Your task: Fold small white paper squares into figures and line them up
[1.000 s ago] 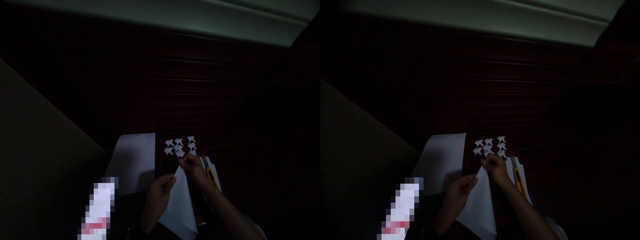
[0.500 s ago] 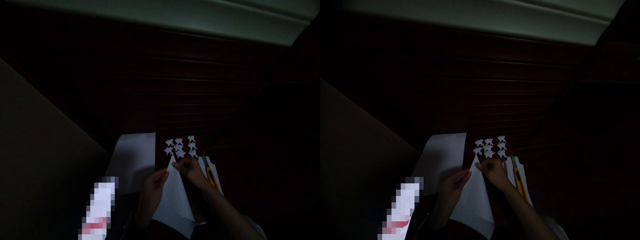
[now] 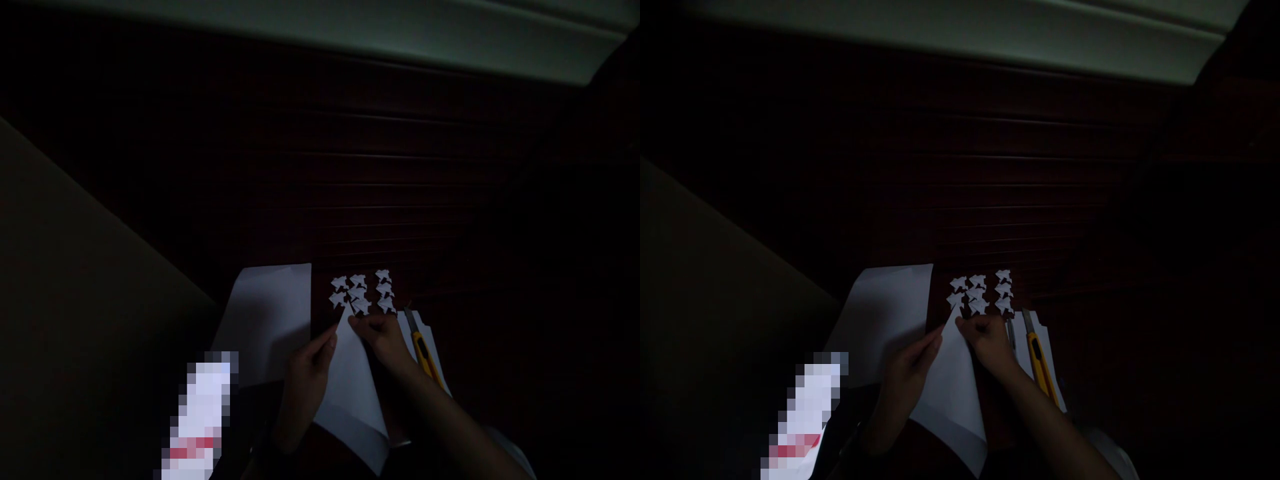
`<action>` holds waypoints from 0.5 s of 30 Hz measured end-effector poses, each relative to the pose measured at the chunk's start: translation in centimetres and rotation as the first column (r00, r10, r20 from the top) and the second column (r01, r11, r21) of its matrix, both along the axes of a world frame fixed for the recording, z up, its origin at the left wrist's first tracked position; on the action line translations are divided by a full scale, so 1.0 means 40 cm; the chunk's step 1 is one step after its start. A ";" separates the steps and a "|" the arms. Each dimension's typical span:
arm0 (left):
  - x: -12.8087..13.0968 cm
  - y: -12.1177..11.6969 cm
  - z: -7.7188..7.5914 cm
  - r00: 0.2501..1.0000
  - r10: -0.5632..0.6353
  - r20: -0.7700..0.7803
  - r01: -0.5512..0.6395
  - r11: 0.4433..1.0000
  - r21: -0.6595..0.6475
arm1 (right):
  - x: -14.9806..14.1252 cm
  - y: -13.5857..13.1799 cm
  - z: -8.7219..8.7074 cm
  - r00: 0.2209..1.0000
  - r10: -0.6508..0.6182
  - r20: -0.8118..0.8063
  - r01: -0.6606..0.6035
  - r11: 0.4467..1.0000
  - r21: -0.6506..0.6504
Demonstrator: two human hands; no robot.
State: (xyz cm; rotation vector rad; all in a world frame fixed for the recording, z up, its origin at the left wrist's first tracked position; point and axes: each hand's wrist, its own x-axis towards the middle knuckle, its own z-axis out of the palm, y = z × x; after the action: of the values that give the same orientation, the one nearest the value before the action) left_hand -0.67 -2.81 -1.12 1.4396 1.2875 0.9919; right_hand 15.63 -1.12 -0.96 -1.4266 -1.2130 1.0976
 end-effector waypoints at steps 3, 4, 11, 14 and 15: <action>0.003 -0.002 0.003 1.000 -0.014 -0.026 0.015 0.999 0.029 | 0.004 0.004 -0.006 0.999 -0.017 0.030 0.018 1.000 -0.014; 0.005 -0.004 0.004 0.999 -0.008 -0.037 0.009 0.999 0.040 | 0.004 0.005 -0.007 0.999 -0.027 0.040 0.028 1.000 -0.014; 0.017 -0.010 0.007 0.997 0.050 -0.057 -0.046 0.996 0.073 | -0.005 0.001 0.003 0.997 -0.051 0.051 0.051 0.999 -0.011; 0.017 -0.010 -0.005 0.994 0.102 -0.038 -0.099 0.993 0.069 | -0.010 -0.002 0.007 0.999 -0.027 0.019 0.027 1.000 -0.005; 0.016 -0.010 -0.010 0.992 0.122 -0.034 -0.120 0.991 0.064 | -0.012 -0.003 0.008 1.000 -0.014 0.009 0.014 1.000 -0.002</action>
State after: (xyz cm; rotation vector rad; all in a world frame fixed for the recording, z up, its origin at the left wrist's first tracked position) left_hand -0.05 -3.20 -1.50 1.4466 1.3961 1.0983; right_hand 15.16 -1.24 -0.66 -1.4412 -1.2070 1.0844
